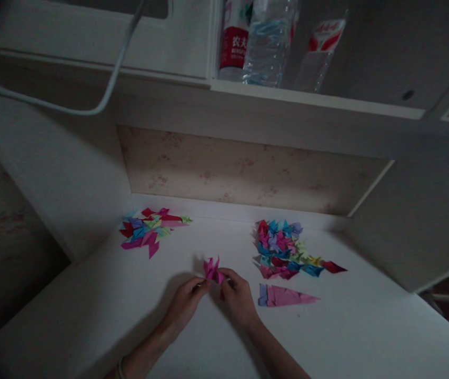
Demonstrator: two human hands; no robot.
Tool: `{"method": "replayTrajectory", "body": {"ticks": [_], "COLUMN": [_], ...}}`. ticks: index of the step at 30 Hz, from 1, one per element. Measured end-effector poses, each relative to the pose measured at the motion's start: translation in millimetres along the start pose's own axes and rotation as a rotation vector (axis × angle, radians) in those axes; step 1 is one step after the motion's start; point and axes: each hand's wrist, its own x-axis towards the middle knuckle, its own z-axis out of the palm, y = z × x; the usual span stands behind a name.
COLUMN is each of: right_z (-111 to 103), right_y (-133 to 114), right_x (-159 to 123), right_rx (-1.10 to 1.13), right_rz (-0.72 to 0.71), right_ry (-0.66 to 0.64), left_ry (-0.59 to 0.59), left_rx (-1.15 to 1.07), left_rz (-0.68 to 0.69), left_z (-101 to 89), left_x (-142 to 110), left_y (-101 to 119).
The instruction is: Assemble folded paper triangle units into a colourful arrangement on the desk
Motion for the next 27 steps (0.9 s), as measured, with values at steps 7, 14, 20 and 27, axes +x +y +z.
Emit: {"method": "replayTrajectory", "body": {"ticks": [7, 14, 20, 27], "right_z": [-8, -13, -16, -12], "right_y": [9, 23, 27, 21], "right_x": [-35, -31, -29, -31], "right_rx": [0.031, 0.320, 0.324, 0.254], "right_rz": [-0.034, 0.066, 0.077, 0.031], "right_ry": [0.014, 0.071, 0.024, -0.080], "left_ry": [-0.096, -0.130, -0.140, -0.180], "left_rx": [0.141, -0.069, -0.071, -0.047], "left_rz": [0.059, 0.049, 0.009, 0.010], "left_z": [5.3, 3.0, 0.0, -0.8], "left_x": [-5, -3, -3, -5], "left_y": [-1, 0, 2, 0]}}
